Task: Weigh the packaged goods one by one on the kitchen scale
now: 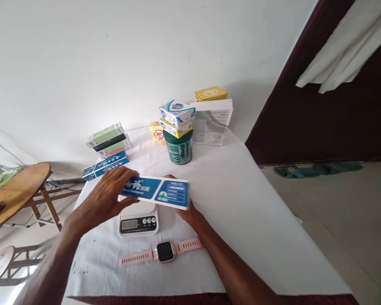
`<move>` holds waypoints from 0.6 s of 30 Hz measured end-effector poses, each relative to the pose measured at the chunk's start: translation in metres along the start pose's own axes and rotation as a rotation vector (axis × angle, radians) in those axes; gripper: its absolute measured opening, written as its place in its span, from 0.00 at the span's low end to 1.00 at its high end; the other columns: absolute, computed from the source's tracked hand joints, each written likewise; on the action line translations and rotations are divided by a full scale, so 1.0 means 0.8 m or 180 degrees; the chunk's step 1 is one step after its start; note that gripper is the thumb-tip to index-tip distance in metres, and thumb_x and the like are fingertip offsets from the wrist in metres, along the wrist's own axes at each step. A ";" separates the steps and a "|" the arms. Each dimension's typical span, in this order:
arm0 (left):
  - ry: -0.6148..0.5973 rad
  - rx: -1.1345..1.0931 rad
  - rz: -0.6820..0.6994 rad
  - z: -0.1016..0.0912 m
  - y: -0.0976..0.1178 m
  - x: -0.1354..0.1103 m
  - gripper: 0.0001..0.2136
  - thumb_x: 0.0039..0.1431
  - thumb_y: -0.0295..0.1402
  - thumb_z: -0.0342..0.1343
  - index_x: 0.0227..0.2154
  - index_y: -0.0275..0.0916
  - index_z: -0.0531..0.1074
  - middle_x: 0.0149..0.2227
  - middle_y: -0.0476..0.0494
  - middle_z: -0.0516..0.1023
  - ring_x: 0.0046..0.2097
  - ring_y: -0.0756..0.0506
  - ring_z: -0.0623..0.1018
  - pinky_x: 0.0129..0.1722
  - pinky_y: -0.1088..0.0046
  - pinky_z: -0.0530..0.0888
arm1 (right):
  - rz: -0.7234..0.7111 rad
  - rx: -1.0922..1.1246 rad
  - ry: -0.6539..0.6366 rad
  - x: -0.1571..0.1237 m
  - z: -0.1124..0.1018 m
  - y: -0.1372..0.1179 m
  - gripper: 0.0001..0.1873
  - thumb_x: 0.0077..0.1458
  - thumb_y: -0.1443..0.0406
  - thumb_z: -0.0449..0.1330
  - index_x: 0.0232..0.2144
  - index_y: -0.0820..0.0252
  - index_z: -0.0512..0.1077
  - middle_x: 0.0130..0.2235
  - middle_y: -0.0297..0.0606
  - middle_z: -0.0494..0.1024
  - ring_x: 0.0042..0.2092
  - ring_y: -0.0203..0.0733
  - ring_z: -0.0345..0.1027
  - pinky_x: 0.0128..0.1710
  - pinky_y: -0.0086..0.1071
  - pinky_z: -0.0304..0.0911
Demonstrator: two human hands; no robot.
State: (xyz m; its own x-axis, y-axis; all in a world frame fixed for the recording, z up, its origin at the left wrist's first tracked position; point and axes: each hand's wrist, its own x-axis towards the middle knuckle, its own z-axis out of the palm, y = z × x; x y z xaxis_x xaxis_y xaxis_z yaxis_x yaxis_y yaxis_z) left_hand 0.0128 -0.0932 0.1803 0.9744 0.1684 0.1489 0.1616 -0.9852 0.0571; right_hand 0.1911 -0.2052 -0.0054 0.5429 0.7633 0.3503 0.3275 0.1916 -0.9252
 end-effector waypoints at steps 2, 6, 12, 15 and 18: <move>-0.0045 0.0144 -0.0299 0.006 -0.032 -0.035 0.20 0.66 0.42 0.59 0.57 0.44 0.65 0.54 0.38 0.74 0.55 0.35 0.74 0.55 0.53 0.71 | 0.0078 -0.0005 -0.0084 0.003 0.001 -0.002 0.13 0.67 0.58 0.60 0.47 0.61 0.73 0.43 0.38 0.78 0.41 0.40 0.74 0.42 0.38 0.72; -0.0368 0.0137 -0.0805 0.028 -0.066 -0.073 0.18 0.65 0.41 0.60 0.54 0.42 0.67 0.52 0.38 0.75 0.52 0.35 0.76 0.51 0.53 0.73 | 0.0231 -0.0096 -0.0047 0.009 0.002 -0.007 0.10 0.63 0.62 0.56 0.44 0.59 0.73 0.36 0.37 0.79 0.38 0.42 0.74 0.39 0.36 0.69; -0.0507 -0.0068 -0.1023 0.050 -0.075 -0.078 0.19 0.63 0.39 0.62 0.54 0.43 0.68 0.52 0.39 0.75 0.53 0.35 0.75 0.51 0.54 0.72 | 0.0333 -0.0139 -0.0067 0.008 0.000 -0.014 0.12 0.60 0.60 0.55 0.44 0.59 0.72 0.37 0.38 0.80 0.40 0.43 0.75 0.41 0.37 0.70; -0.0573 -0.0158 -0.1051 0.050 -0.078 -0.078 0.24 0.62 0.37 0.63 0.59 0.44 0.65 0.56 0.39 0.74 0.57 0.35 0.74 0.55 0.53 0.70 | 0.0375 -0.0147 -0.0066 0.008 0.000 -0.014 0.12 0.60 0.60 0.55 0.43 0.57 0.72 0.38 0.39 0.80 0.40 0.43 0.75 0.41 0.37 0.70; -0.0594 -0.0325 -0.1117 0.041 -0.079 -0.078 0.34 0.59 0.39 0.66 0.66 0.48 0.58 0.61 0.38 0.70 0.62 0.34 0.70 0.60 0.51 0.68 | 0.0404 -0.0154 -0.0062 0.009 0.001 -0.013 0.12 0.60 0.59 0.55 0.43 0.57 0.73 0.38 0.39 0.80 0.40 0.44 0.75 0.41 0.37 0.70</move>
State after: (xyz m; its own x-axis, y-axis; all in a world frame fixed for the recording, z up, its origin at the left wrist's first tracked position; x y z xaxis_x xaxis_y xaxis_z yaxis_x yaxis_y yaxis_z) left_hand -0.0532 -0.0428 0.1351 0.8760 0.4759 -0.0782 0.4821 -0.8591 0.1716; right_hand 0.1907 -0.2014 0.0068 0.5673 0.7914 0.2276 0.2943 0.0632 -0.9536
